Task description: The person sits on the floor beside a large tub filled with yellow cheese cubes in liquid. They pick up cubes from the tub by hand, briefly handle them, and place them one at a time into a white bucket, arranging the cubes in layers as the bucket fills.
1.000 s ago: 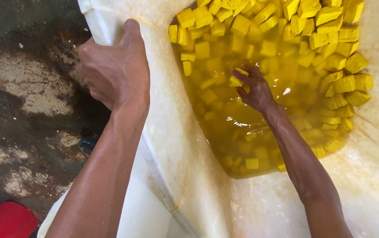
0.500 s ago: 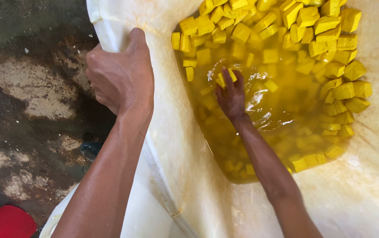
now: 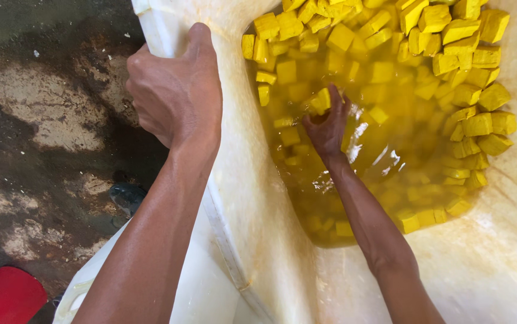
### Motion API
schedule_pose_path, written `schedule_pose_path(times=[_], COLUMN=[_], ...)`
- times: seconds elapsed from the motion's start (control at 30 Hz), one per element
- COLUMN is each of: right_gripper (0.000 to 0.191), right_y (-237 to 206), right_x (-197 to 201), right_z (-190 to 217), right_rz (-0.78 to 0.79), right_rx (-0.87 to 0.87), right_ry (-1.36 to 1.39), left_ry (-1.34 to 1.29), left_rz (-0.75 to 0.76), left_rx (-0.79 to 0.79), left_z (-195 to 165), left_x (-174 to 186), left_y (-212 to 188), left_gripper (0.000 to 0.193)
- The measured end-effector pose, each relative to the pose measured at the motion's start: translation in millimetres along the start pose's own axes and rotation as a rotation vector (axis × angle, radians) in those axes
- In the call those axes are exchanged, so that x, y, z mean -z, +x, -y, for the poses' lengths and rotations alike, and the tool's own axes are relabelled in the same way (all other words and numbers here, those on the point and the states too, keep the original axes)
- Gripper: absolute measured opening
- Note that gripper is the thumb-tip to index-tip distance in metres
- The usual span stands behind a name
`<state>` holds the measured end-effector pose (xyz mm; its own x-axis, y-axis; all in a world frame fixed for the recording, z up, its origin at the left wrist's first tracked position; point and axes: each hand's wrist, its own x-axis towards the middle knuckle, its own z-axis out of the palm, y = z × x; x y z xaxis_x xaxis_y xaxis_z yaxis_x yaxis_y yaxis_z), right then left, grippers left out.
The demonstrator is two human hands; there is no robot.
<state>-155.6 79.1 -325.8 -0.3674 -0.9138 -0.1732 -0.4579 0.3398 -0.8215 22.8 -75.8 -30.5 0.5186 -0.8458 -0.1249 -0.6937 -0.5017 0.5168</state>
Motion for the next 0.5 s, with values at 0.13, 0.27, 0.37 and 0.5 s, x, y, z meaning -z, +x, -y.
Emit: schedule_pose_path(times=[0.13, 0.27, 0.37, 0.5], right_gripper=[0.091, 0.089, 0.090, 0.099], right_y=[-3.3, 2.3, 9.9, 16.6], right_x=[-9.0, -35.5, -57.8, -69.4], right_z=[10.7, 11.5, 10.1, 8.9], right_rz=[-0.332, -0.379, -0.251, -0.250], right_rx=[0.223, 0.333, 0.280, 0.258], right_ry=[-0.061, -0.098, -0.107, -0.187], left_ry=[-0.019, -0.011, -0.032, -0.026], left_rz=[0.019, 0.019, 0.013, 0.036], left_rx=[0.014, 0.007, -0.031, 0.010], left_z=[-0.2, 1.2, 3.0, 5.1], left_x=[-0.4, -1.2, -1.9, -3.9], left_y=[0.4, 1.1, 1.0, 2.1], left_gripper=[0.040, 0.039, 0.038, 0.037])
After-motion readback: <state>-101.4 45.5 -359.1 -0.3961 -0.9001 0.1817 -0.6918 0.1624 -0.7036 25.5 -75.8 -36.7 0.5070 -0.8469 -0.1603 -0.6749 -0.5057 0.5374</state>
